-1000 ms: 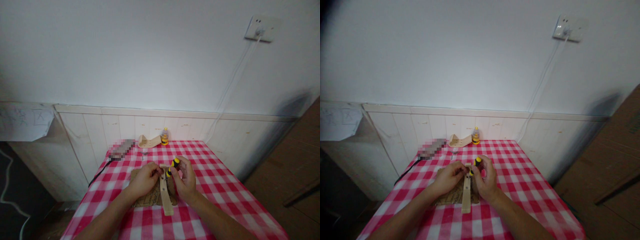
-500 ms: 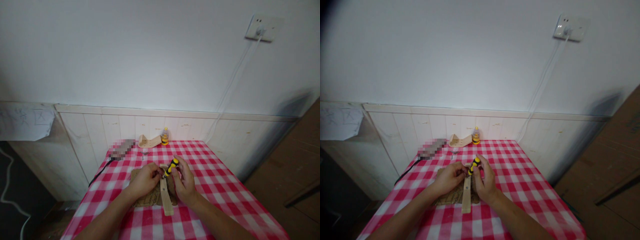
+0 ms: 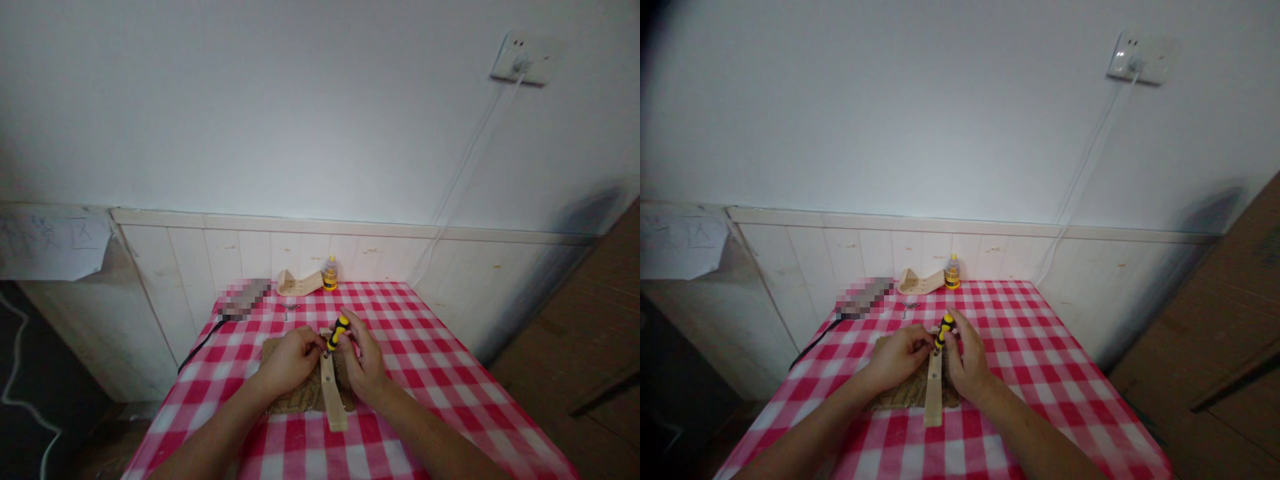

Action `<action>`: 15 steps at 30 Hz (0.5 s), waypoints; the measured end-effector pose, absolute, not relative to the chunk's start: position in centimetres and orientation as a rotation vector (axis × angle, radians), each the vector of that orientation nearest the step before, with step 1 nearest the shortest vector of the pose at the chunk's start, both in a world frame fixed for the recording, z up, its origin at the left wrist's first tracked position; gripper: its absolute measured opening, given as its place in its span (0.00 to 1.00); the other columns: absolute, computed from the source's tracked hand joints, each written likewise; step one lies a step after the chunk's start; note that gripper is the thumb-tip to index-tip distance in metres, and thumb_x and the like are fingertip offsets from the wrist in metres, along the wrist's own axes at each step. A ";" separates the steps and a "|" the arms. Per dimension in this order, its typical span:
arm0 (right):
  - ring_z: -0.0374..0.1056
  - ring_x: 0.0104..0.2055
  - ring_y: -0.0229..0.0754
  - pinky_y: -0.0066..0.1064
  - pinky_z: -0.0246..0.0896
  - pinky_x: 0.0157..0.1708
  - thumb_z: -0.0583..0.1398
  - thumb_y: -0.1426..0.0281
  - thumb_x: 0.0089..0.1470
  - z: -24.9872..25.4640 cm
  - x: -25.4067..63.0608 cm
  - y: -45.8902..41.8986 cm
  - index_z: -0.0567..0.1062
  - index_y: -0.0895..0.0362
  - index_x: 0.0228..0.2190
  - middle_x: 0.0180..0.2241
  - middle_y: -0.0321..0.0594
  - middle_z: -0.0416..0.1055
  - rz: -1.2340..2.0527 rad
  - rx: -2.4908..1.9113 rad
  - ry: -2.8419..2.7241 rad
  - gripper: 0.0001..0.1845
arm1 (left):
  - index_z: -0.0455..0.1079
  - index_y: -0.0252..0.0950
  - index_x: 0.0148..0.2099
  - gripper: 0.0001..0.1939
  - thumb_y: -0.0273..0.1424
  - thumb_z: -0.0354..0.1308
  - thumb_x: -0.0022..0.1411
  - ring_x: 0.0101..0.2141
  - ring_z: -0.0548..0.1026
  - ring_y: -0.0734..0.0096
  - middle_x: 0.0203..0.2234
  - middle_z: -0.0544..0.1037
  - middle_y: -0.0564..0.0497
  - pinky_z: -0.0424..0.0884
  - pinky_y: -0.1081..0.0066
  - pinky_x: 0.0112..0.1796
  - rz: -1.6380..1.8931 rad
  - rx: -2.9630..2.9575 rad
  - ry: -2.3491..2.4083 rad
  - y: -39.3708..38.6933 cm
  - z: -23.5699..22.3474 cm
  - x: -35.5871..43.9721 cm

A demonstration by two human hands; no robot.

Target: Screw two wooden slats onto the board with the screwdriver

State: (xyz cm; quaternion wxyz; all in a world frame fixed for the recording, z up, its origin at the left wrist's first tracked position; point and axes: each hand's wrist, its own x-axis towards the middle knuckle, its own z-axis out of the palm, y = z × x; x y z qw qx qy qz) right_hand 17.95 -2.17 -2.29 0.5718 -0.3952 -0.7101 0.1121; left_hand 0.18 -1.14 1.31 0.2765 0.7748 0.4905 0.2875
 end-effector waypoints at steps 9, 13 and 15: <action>0.76 0.41 0.45 0.36 0.74 0.41 0.58 0.71 0.62 -1.8 17.7 -2.1 0.71 0.52 0.54 0.45 0.45 0.77 0.240 -0.938 -1.617 0.19 | 0.79 0.38 0.37 0.12 0.22 0.54 0.59 0.37 0.78 0.67 0.35 0.82 0.51 0.70 0.73 0.39 0.754 2.085 1.315 -1.3 1.6 0.2; 0.75 0.39 0.44 0.35 0.74 0.40 0.59 0.71 0.61 -1.5 17.5 -2.2 0.71 0.52 0.52 0.42 0.44 0.77 0.240 -0.936 -1.596 0.18 | 0.78 0.38 0.36 0.12 0.21 0.54 0.59 0.38 0.78 0.67 0.35 0.82 0.51 0.69 0.73 0.38 0.752 2.082 1.302 -1.3 1.6 0.2; 0.75 0.38 0.43 0.35 0.74 0.39 0.60 0.71 0.60 -1.4 17.5 -2.2 0.71 0.52 0.51 0.41 0.43 0.77 0.245 -0.928 -1.591 0.17 | 0.78 0.38 0.36 0.12 0.21 0.54 0.59 0.38 0.78 0.67 0.35 0.82 0.51 0.69 0.73 0.38 0.750 2.078 1.312 -1.3 1.6 0.2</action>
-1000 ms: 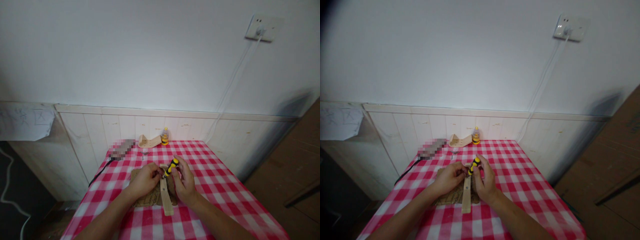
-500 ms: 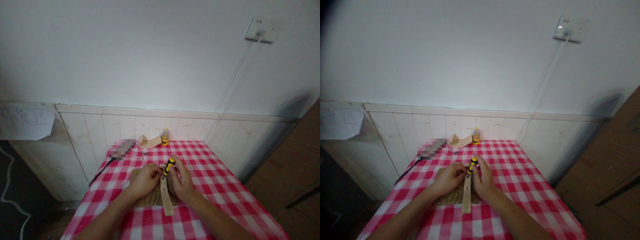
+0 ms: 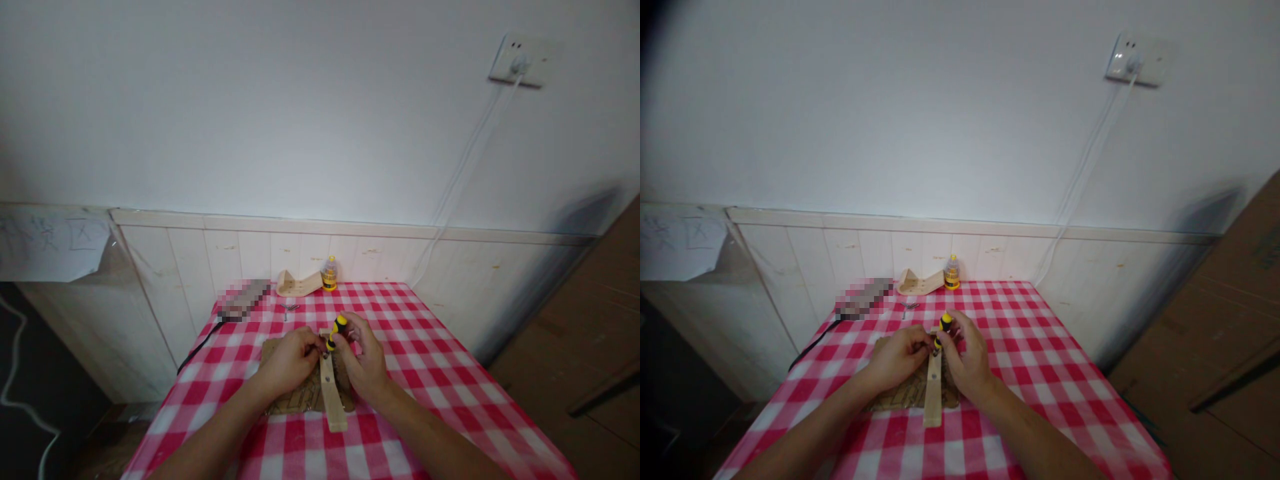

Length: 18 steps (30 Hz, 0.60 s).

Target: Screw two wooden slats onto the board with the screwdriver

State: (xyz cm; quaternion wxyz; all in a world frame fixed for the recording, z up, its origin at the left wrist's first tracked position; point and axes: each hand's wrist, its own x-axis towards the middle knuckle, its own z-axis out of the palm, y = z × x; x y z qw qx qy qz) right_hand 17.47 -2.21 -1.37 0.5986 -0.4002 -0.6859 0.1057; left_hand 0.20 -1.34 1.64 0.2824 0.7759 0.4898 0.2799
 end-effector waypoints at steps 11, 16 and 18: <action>0.75 0.34 0.42 0.33 0.73 0.35 0.62 0.68 0.59 -1.1 17.3 -2.2 0.71 0.52 0.48 0.36 0.39 0.77 0.270 -0.928 -1.567 0.15 | 0.79 0.38 0.35 0.13 0.22 0.54 0.59 0.37 0.78 0.68 0.34 0.82 0.51 0.69 0.73 0.38 0.769 2.088 1.277 -1.0 1.1 0.2; 0.76 0.37 0.43 0.34 0.74 0.37 0.61 0.69 0.60 -1.3 17.4 -2.3 0.71 0.52 0.50 0.39 0.41 0.77 0.274 -0.944 -1.573 0.16 | 0.80 0.39 0.35 0.13 0.21 0.54 0.59 0.37 0.78 0.68 0.35 0.82 0.52 0.70 0.73 0.39 0.783 2.098 1.282 -1.2 1.0 0.1; 0.76 0.38 0.44 0.34 0.74 0.38 0.60 0.70 0.60 -1.3 17.5 -2.4 0.71 0.52 0.50 0.40 0.42 0.77 0.271 -0.944 -1.585 0.16 | 0.80 0.39 0.35 0.13 0.21 0.54 0.59 0.37 0.78 0.68 0.34 0.81 0.51 0.70 0.73 0.39 0.784 2.090 1.272 -1.2 1.0 0.1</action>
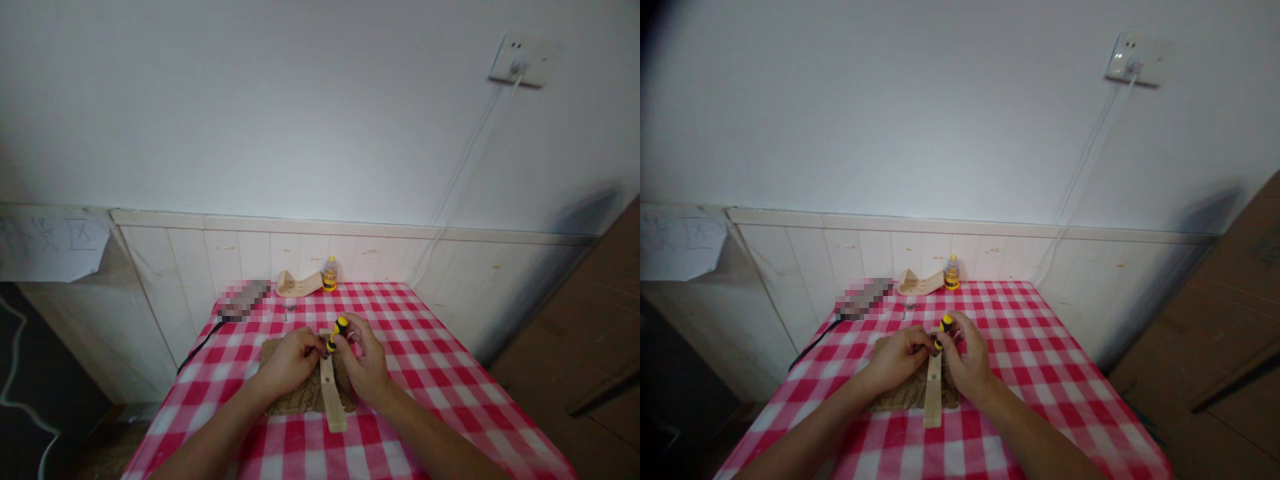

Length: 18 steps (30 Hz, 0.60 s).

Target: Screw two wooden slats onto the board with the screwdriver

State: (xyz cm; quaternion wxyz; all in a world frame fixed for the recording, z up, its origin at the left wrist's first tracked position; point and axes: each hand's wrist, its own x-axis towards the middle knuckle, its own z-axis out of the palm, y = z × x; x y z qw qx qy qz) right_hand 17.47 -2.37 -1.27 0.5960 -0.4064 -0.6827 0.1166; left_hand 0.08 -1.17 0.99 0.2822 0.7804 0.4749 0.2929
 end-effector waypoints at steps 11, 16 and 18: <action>0.74 0.34 0.42 0.32 0.72 0.33 0.63 0.68 0.59 -1.7 17.4 -2.0 0.69 0.52 0.49 0.35 0.39 0.76 0.314 -0.932 -1.554 0.17 | 0.79 0.39 0.35 0.13 0.21 0.54 0.58 0.36 0.78 0.69 0.34 0.82 0.51 0.70 0.73 0.38 0.784 2.085 1.273 -1.0 1.1 0.2; 0.73 0.32 0.42 0.32 0.71 0.31 0.64 0.67 0.58 -1.7 17.4 -2.0 0.70 0.52 0.48 0.33 0.38 0.75 0.301 -0.944 -1.545 0.17 | 0.79 0.38 0.35 0.14 0.20 0.53 0.58 0.37 0.78 0.68 0.33 0.81 0.51 0.70 0.73 0.39 0.798 2.088 1.217 -0.9 0.9 0.2; 0.73 0.32 0.42 0.32 0.71 0.31 0.64 0.67 0.58 -1.6 17.4 -2.1 0.70 0.52 0.48 0.33 0.38 0.75 0.297 -0.946 -1.544 0.16 | 0.79 0.38 0.35 0.14 0.20 0.53 0.58 0.37 0.78 0.68 0.34 0.81 0.51 0.70 0.73 0.39 0.787 2.087 1.243 -1.0 1.0 0.2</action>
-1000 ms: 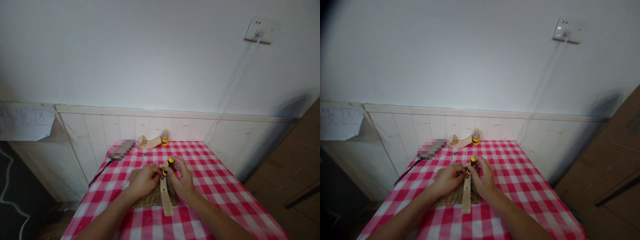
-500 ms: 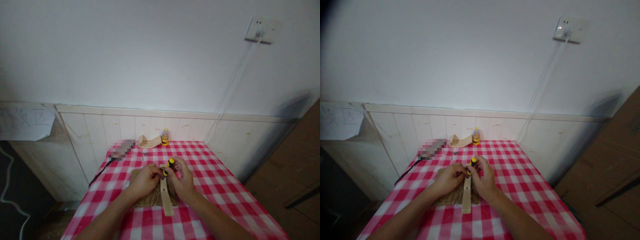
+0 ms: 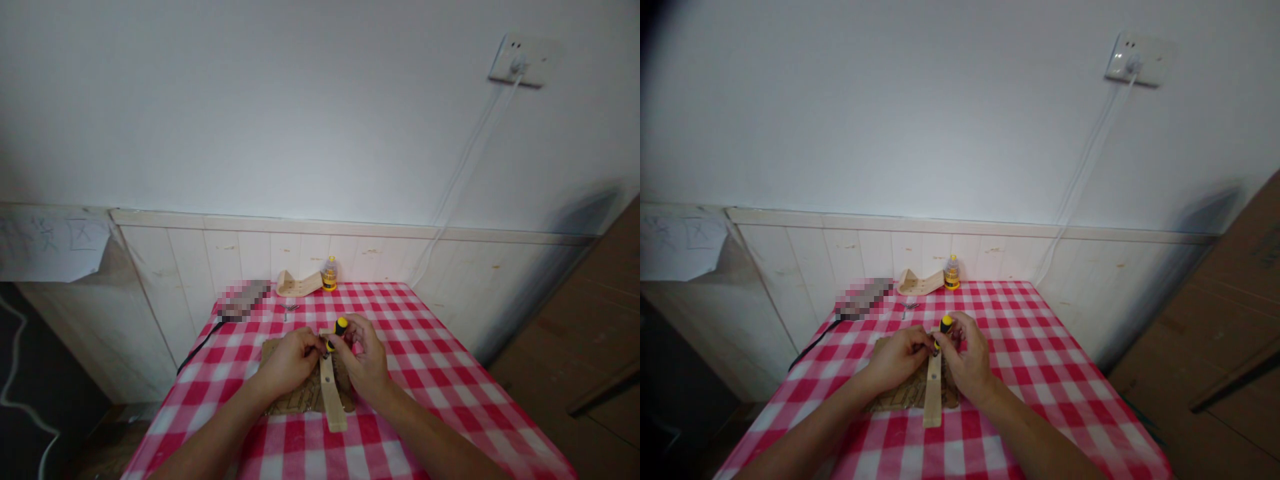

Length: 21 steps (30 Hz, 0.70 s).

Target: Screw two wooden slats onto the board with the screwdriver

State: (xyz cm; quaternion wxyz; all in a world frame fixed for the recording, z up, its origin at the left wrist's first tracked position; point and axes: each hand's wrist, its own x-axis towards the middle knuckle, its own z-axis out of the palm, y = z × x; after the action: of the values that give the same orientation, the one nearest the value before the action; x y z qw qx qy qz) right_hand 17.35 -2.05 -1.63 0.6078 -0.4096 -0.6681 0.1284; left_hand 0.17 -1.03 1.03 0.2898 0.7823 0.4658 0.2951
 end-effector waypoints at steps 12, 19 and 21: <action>0.73 0.36 0.43 0.35 0.73 0.37 0.59 0.70 0.62 -1.7 18.0 -3.2 0.67 0.52 0.53 0.38 0.42 0.74 0.320 -0.794 -1.601 0.18 | 0.80 0.39 0.37 0.14 0.20 0.54 0.58 0.39 0.79 0.66 0.36 0.83 0.51 0.71 0.72 0.41 0.743 2.089 1.311 -1.4 1.9 0.2; 0.75 0.41 0.46 0.38 0.74 0.41 0.58 0.72 0.62 -1.8 18.0 -3.6 0.66 0.50 0.55 0.42 0.44 0.75 0.311 -0.750 -1.682 0.21 | 0.80 0.39 0.37 0.15 0.21 0.54 0.58 0.38 0.79 0.67 0.35 0.83 0.51 0.71 0.72 0.40 0.762 2.087 1.302 -1.4 1.8 0.2; 0.76 0.43 0.48 0.38 0.74 0.42 0.57 0.73 0.62 -1.7 18.0 -3.7 0.66 0.50 0.56 0.44 0.46 0.75 0.299 -0.749 -1.701 0.21 | 0.80 0.39 0.37 0.15 0.21 0.54 0.58 0.38 0.79 0.67 0.35 0.83 0.51 0.71 0.73 0.40 0.769 2.090 1.291 -1.3 1.6 0.1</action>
State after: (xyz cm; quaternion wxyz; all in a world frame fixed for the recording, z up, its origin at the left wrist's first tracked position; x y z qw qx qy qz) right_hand 18.05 -3.68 -1.75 0.5886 -0.3217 -0.7304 0.1283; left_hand 0.12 -1.32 1.62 0.2798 0.7795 0.4814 0.2870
